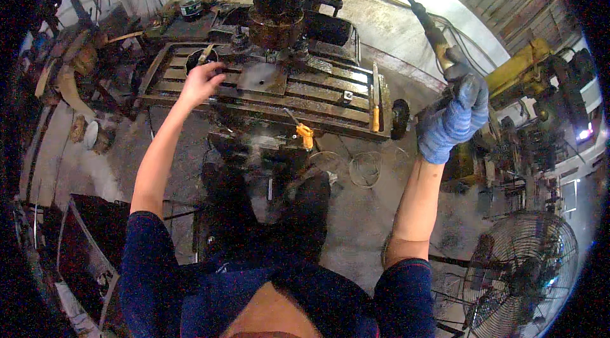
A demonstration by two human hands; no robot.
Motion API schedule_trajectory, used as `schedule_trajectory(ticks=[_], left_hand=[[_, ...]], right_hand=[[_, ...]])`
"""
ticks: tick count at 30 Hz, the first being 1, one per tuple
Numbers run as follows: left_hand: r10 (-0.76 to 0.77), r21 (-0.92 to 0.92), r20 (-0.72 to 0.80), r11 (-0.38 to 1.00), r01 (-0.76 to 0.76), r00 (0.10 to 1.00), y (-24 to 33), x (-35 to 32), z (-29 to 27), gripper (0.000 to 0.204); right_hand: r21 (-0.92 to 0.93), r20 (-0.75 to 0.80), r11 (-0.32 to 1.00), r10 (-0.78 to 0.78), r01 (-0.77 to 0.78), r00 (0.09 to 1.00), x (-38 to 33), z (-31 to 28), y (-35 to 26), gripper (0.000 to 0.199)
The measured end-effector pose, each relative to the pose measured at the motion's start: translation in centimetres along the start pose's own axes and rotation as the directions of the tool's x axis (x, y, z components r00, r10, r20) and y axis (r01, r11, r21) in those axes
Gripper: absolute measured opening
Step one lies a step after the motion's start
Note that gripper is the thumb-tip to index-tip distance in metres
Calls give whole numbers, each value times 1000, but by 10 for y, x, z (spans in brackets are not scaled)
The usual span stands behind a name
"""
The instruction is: The person adjusts metal parts on a milling machine table and uses a screwdriver to tighten components. They rotate a long handle to move the machine table and reach into a box of small parts.
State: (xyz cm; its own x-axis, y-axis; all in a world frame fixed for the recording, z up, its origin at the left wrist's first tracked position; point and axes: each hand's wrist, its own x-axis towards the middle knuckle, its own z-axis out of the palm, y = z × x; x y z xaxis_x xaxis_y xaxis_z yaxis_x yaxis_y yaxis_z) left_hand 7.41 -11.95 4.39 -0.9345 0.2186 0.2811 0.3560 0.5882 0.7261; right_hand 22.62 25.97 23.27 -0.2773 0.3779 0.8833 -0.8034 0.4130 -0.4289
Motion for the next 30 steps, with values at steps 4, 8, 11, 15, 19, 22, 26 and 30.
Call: schedule_trajectory(ticks=[4,8,11,15,19,22,26,30], left_hand=[[-49,-106,-185,994,29,981,-22,-66,-34,31],[-283,-247,-133,938,245,950,-15,-124,-38,29],[-265,-46,-105,964,261,959,0,-150,-30,31],[-97,321,-41,941,105,994,55,-175,-55,33],[-68,440,-82,893,98,994,119,-228,-106,36],[-111,382,-136,911,156,984,160,-276,-154,38],[-220,405,-359,839,364,907,174,-351,-213,34],[-427,267,-633,662,700,645,153,-433,-280,28]], right_hand=[[-66,-67,997,28,-33,997,-4,0,-1,24],[39,-45,999,18,-16,999,-7,0,0,25],[88,21,996,12,-14,1000,-10,-3,6,27],[65,17,998,9,-10,1000,-17,1,11,26],[-89,-92,996,1,-9,996,-28,5,19,18],[-464,31,880,-103,105,994,-24,-37,43,20],[-646,251,560,-486,519,837,-25,-60,80,12],[-633,265,521,-549,573,792,-28,-39,61,10]])
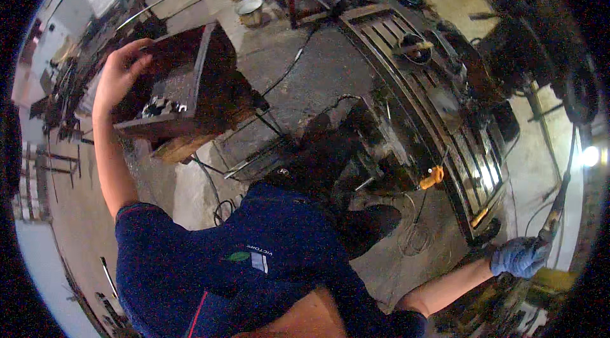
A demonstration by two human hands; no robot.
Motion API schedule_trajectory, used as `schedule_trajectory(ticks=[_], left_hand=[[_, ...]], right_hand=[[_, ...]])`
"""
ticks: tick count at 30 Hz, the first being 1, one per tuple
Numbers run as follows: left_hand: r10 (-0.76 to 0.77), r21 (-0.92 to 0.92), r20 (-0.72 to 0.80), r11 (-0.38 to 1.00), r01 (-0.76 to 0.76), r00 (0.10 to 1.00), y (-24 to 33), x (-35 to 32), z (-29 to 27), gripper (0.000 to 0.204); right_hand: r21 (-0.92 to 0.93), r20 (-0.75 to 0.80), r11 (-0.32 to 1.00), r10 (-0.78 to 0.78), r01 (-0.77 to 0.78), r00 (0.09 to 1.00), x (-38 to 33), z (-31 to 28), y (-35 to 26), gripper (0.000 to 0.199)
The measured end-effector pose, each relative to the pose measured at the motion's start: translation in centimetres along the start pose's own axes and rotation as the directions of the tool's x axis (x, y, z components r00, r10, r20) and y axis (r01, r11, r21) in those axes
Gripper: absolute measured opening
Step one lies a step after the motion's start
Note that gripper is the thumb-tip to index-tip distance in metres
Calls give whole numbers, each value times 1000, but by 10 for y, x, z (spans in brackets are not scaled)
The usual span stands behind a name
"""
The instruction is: The person adjusts metal parts on a milling machine table and uses a screwdriver to tighten components. They rotate a long handle to move the machine table and reach into a box of small parts.
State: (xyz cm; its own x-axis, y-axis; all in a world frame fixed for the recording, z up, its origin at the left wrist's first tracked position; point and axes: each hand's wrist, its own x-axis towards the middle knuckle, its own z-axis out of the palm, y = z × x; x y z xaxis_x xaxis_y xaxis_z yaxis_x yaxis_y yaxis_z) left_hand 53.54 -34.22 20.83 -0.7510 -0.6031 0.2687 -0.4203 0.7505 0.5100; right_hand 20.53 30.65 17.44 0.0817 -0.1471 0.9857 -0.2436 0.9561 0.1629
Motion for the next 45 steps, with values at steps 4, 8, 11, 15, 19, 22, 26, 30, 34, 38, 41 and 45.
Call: schedule_trajectory(ticks=[4,8,11,15,19,22,26,30,34,38,41,45], left_hand=[[-43,275,-42,960,53,998,-115,-8,-13,32],[-495,258,140,854,451,857,-176,-2,7,40],[-430,414,114,840,351,896,-219,1,22,36],[-465,563,182,772,296,866,-249,8,44,30],[-551,488,293,789,373,782,-237,13,57,30],[-395,432,375,875,219,839,-284,9,54,37],[-283,410,408,906,103,868,-354,2,50,54],[-195,421,377,907,20,905,-318,20,61,47],[-138,445,352,895,-36,926,-310,21,55,40],[-111,456,337,888,-59,935,-292,32,54,33],[-75,449,309,890,-76,948,-304,37,63,29],[-37,439,245,895,-77,969,-305,30,69,34]], right_hand=[[-464,22,845,-290,267,957,-20,9,25,10],[-259,-86,944,-231,202,969,-31,21,36,8],[167,-118,986,27,-7,993,-28,18,14,8],[395,-11,901,198,-178,980,-37,20,38,11],[315,24,944,101,-104,995,-11,7,19,14],[530,143,747,389,-402,910,8,-3,-13,14],[467,184,764,407,-444,895,18,1,-17,20],[652,224,546,524,-526,822,32,-1,-27,24],[740,229,408,595,-535,771,34,-2,-13,26],[719,189,501,526,-482,829,49,-3,-25,29],[775,184,465,482,-428,857,57,0,-24,32],[738,176,472,556,-483,812,55,5,-11,26]])
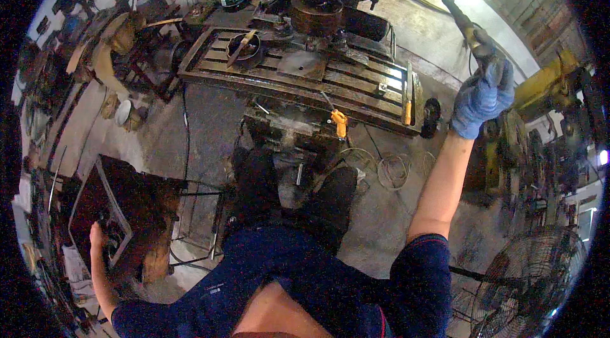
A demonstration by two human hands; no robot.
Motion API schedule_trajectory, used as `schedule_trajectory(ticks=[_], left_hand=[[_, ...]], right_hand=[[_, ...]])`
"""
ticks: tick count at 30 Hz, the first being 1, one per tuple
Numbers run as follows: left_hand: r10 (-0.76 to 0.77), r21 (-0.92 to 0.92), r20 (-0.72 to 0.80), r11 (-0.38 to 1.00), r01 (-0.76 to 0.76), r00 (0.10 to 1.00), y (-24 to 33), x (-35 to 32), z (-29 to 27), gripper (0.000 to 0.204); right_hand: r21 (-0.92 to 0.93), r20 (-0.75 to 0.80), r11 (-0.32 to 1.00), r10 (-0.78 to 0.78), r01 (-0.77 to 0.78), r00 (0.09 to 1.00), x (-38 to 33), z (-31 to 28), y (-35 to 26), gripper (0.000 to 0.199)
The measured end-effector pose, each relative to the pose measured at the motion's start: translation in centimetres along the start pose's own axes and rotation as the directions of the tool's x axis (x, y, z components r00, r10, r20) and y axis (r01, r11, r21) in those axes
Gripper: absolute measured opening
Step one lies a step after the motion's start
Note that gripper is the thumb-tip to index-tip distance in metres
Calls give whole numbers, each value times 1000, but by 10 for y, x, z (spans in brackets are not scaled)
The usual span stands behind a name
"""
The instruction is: The person adjusts metal parts on a milling machine table and uses a screwdriver to tighten components. They rotate a long handle to move the machine table and reach into a box of small parts.
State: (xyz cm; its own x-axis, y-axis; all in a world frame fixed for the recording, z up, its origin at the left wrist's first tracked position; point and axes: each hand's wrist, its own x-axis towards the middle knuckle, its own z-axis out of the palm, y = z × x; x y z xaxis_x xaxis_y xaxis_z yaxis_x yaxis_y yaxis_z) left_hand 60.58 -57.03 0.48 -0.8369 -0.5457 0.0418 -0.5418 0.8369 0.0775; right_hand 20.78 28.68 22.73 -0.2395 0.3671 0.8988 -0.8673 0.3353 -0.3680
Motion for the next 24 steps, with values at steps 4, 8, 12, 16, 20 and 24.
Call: schedule_trajectory(ticks=[4,8,12,16,20,24], left_hand=[[30,12,21,999,-30,999,85,23,-38,41],[-48,54,88,998,43,995,101,64,-46,43],[-232,252,146,949,191,962,68,26,-35,50],[-299,144,83,947,285,951,51,16,-31,48],[-374,78,2,925,373,927,60,38,-11,41],[-321,109,-103,937,331,942,67,38,9,31]], right_hand=[[-370,58,918,-132,144,990,15,8,-22,22],[-319,136,937,-103,142,985,32,-25,6,24],[-291,180,940,-129,178,975,34,-5,29,25],[-275,195,940,-149,200,969,36,-3,30,26],[-308,197,928,-154,210,968,39,-5,20,28],[-297,176,937,-135,184,975,40,-3,6,30]])
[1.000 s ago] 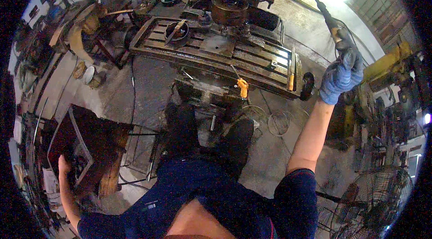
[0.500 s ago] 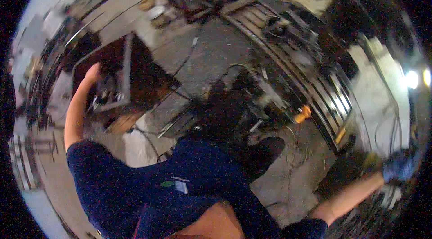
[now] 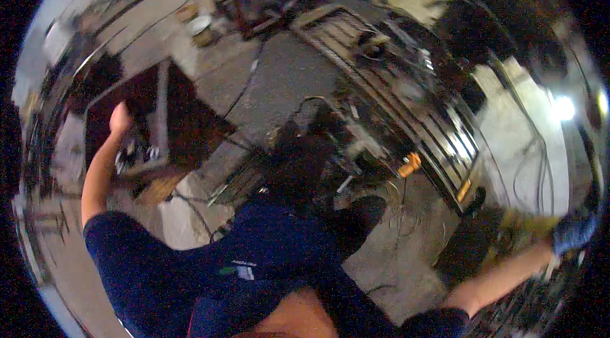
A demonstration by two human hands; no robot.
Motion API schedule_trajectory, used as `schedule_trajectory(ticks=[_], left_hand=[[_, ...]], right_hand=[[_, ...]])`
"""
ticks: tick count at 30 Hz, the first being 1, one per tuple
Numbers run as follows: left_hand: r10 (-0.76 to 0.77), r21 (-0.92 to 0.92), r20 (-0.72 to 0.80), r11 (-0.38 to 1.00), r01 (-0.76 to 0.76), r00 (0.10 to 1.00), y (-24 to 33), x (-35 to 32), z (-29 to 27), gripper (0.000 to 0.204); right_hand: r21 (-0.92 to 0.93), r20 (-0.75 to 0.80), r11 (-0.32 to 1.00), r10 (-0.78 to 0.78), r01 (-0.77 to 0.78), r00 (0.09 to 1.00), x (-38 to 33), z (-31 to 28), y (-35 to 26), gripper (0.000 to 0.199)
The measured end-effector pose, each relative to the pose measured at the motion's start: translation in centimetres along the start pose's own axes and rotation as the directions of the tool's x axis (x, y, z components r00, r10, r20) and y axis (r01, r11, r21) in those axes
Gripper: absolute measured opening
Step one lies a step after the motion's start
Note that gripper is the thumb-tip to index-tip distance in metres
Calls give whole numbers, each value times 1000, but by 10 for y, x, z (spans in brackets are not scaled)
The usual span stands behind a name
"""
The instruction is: The person adjusts metal parts on a milling machine table and uses a screwdriver to tighten components. They rotate a long handle to move the machine table and reach into a box of small parts.
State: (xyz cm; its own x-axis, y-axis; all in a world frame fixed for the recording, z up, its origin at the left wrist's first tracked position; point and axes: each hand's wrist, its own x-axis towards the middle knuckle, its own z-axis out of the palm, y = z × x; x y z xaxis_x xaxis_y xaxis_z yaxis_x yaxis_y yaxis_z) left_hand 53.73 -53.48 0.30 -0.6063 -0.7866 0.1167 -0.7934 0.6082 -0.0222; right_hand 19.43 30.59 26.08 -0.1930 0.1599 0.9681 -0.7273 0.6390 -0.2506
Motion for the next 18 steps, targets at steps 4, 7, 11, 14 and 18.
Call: schedule_trajectory(ticks=[4,7,11,14,18], left_hand=[[-90,-76,70,993,95,993,26,-1,-23,35],[-88,57,83,995,83,993,-3,1,-20,40],[-198,-282,174,929,242,965,-43,42,-31,43],[-156,-899,214,354,256,964,-62,50,-81,42],[-116,-997,72,-24,69,991,61,59,-148,40]], right_hand=[[42,-68,995,91,-88,994,-12,-16,-35,31],[48,71,926,371,-375,926,-91,-14,-27,25],[-50,341,598,763,-800,549,-220,-4,-12,17],[-173,477,276,863,-945,165,-311,3,25,21],[-239,604,119,795,-964,-52,-391,42,51,27]])
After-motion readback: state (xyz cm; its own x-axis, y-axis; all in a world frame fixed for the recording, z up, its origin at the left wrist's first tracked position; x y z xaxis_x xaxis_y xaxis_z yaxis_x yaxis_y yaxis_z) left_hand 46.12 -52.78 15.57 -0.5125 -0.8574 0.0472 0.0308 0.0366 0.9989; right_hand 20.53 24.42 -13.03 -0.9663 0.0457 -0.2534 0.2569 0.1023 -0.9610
